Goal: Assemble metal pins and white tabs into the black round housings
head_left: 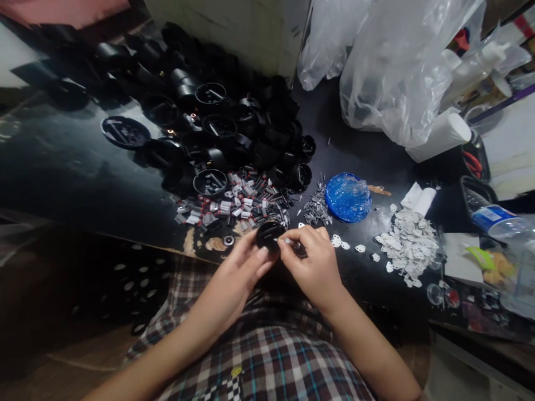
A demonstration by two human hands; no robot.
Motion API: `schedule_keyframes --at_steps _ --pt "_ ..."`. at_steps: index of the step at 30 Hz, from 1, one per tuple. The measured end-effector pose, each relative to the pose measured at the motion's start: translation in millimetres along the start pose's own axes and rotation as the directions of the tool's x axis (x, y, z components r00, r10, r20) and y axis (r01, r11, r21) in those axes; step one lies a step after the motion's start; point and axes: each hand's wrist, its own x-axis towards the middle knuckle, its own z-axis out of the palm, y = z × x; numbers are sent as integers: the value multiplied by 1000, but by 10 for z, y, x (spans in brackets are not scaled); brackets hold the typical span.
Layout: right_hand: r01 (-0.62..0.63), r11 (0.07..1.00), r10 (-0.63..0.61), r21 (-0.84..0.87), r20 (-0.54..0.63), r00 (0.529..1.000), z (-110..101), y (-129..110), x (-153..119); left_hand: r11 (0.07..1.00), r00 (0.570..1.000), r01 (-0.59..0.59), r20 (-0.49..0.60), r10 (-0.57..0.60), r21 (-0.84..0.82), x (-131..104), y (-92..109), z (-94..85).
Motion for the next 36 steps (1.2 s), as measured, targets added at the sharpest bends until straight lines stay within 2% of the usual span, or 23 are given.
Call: schedule_keyframes --at_steps 3,9,14,18,21,24,25,27,31,36 --pt "56 993 -55 -108 10 998 15 21 -6 999 1000 10 23 -11 39 -28 -22 -4" --pt "149 964 -154 -222 -6 988 34 46 -25 996 999 -15 49 11 84 -8 -48 -32" --pt "182 954 -181 -238 26 983 73 75 -37 957 994 -81 94 56 280 23 -14 -91" --pt "137 956 -118 -258 90 989 58 44 -60 966 996 -23 89 0 257 53 -27 -120" --pt "90 967 -58 -236 138 989 -117 65 -117 982 997 61 39 -69 180 64 -61 -117" --pt "-66 960 86 -272 61 994 -405 203 -213 989 996 82 20 -85 125 84 -64 -85" --pt "-139 937 155 -321 24 988 -490 269 -244 991 996 81 28 -84 104 102 -57 -66" --pt "-211 886 242 -412 23 970 -595 393 -290 996 996 64 51 -68 63 160 -35 -11" --pt "-202 845 279 -494 88 956 -552 498 -299 999 999 2 53 -3 33 279 12 118" --pt "-154 799 263 -582 108 959 -444 511 -250 997 999 39 30 -41 65 202 -2 117"
